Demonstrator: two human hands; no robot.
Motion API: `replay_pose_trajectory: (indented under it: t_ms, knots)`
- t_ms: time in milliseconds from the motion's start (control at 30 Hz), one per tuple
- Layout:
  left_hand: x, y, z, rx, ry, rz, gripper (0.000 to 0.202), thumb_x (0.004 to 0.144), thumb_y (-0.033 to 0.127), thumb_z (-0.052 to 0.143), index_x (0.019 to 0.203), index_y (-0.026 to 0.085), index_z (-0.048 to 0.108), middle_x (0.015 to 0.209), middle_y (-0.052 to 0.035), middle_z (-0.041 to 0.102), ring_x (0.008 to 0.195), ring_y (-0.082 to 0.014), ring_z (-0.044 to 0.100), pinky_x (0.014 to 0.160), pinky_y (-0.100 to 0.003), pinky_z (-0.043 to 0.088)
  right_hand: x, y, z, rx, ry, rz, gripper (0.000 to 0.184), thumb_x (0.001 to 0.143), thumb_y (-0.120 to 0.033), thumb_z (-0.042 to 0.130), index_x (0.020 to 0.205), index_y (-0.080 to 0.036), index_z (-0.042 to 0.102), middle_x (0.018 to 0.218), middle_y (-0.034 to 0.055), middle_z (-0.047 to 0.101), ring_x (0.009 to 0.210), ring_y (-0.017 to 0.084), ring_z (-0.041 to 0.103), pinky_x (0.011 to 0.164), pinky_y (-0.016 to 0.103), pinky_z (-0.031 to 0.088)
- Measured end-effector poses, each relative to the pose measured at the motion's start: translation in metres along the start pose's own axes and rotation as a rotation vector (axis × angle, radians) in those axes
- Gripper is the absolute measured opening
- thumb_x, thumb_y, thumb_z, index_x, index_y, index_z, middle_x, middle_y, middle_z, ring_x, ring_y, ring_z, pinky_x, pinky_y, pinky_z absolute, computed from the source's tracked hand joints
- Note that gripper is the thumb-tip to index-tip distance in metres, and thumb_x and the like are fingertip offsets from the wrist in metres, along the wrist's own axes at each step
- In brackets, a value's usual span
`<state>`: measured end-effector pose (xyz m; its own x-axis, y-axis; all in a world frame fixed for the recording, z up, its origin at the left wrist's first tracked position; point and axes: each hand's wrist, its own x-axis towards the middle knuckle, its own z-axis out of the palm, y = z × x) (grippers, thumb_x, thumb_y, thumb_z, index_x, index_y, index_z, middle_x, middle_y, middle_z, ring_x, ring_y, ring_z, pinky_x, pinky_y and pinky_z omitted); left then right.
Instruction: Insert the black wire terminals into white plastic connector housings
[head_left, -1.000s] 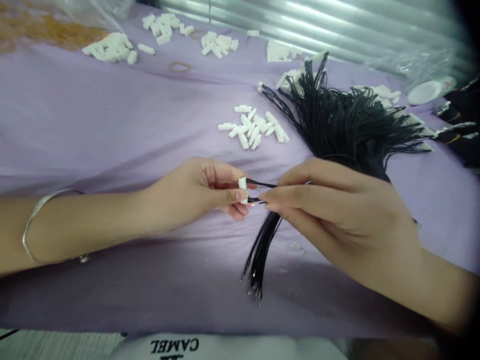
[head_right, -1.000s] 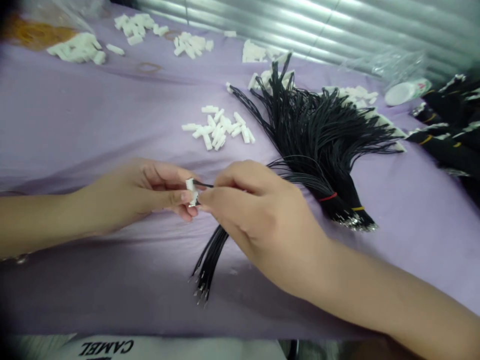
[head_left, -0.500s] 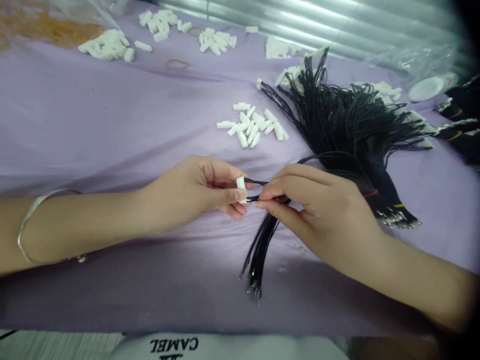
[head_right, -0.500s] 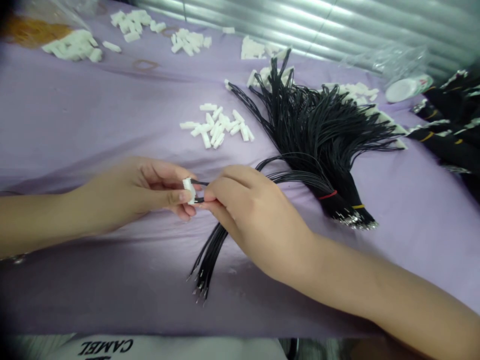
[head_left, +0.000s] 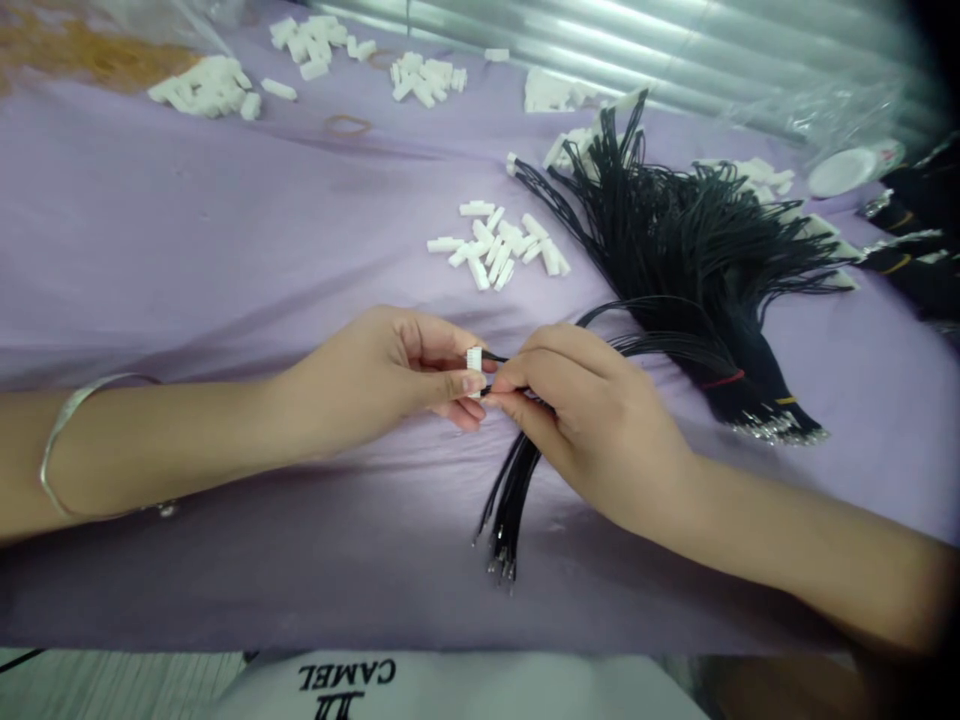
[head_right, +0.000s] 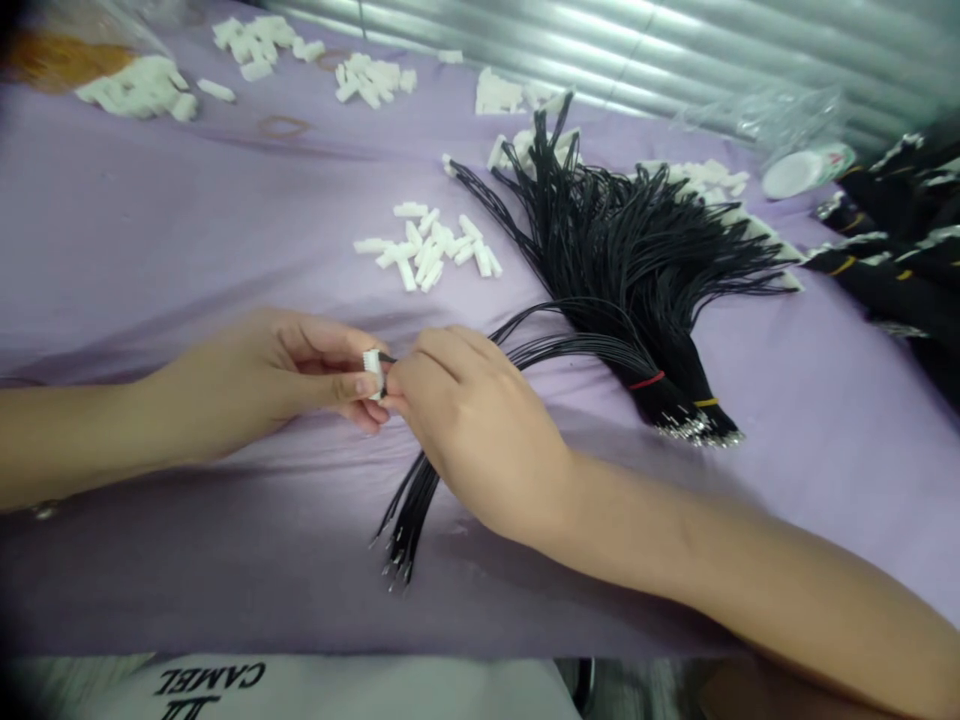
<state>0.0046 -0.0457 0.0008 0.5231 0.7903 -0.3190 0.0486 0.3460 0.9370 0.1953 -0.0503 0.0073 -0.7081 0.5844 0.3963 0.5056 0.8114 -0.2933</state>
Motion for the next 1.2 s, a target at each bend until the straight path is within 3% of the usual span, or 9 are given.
replay_pose_trajectory:
  t_ms: [167,333,433,600,733,867,1200]
  knots:
    - [0.0,0.0,0.001,-0.107,0.033,-0.028,0.006,0.08,0.01,0.062,0.08,0.013,0.068,0.07,0.0012,0.068,0.065,-0.0088,0.065,0.064,-0.016,0.055,-0.001,-0.007,-0.02,-0.136,-0.045,-0.069,0.017,0.09,-0.017,0.051,0.082,-0.013,0.065,0.095,0.0094,0.06,0.085,0.021,0.052,0.076,0.036,0.045]
    - [0.0,-0.001,0.0,-0.201,0.051,-0.034,0.007,0.079,0.008,0.063,0.083,0.012,0.067,0.065,0.0016,0.067,0.061,-0.008,0.064,0.06,-0.015,0.054,-0.004,-0.006,-0.023,0.077,-0.544,-0.257,0.019,0.092,-0.014,0.047,0.08,-0.014,0.061,0.09,0.0065,0.058,0.087,0.018,0.051,0.083,0.034,0.044]
    - [-0.002,0.0,0.0,-0.201,0.049,-0.041,0.007,0.082,0.006,0.059,0.081,0.009,0.065,0.066,0.0012,0.066,0.061,-0.0057,0.063,0.064,-0.015,0.054,-0.006,-0.003,-0.018,0.071,-0.626,-0.272,0.013,0.091,-0.014,0.048,0.089,-0.011,0.06,0.096,0.0093,0.058,0.095,0.021,0.049,0.088,0.038,0.043]
    - [-0.002,-0.001,0.0,-0.231,0.046,-0.039,0.011,0.081,0.008,0.062,0.092,0.006,0.063,0.068,-0.0006,0.067,0.063,-0.0085,0.065,0.063,-0.019,0.056,-0.006,-0.005,-0.023,0.123,-0.575,-0.195,0.014,0.092,-0.01,0.042,0.092,-0.011,0.056,0.1,0.0085,0.058,0.094,0.018,0.051,0.087,0.033,0.043]
    - [-0.002,-0.001,-0.001,-0.195,0.01,-0.068,0.011,0.084,0.006,0.058,0.095,0.004,0.062,0.072,-0.0031,0.068,0.067,-0.0098,0.066,0.067,-0.021,0.058,-0.002,-0.004,-0.029,0.194,-0.321,-0.02,0.01,0.092,-0.014,0.043,0.089,-0.012,0.053,0.083,0.0031,0.057,0.076,0.012,0.053,0.069,0.024,0.045]
    - [-0.002,0.002,-0.001,-0.161,-0.004,-0.062,0.01,0.085,0.007,0.057,0.092,0.003,0.062,0.074,-0.0032,0.067,0.068,-0.0092,0.066,0.067,-0.021,0.058,0.001,0.003,-0.026,0.129,-0.127,0.074,0.008,0.084,-0.007,0.049,0.08,-0.012,0.055,0.073,0.0015,0.052,0.069,0.011,0.048,0.064,0.023,0.041]
    - [0.001,0.001,-0.002,-0.136,-0.015,-0.076,0.011,0.085,0.008,0.056,0.091,0.004,0.064,0.076,-0.0035,0.067,0.07,-0.01,0.067,0.072,-0.023,0.059,0.0,0.008,-0.018,0.07,-0.063,0.039,0.007,0.083,-0.008,0.054,0.078,-0.008,0.059,0.069,0.0024,0.053,0.066,0.011,0.05,0.062,0.023,0.042]
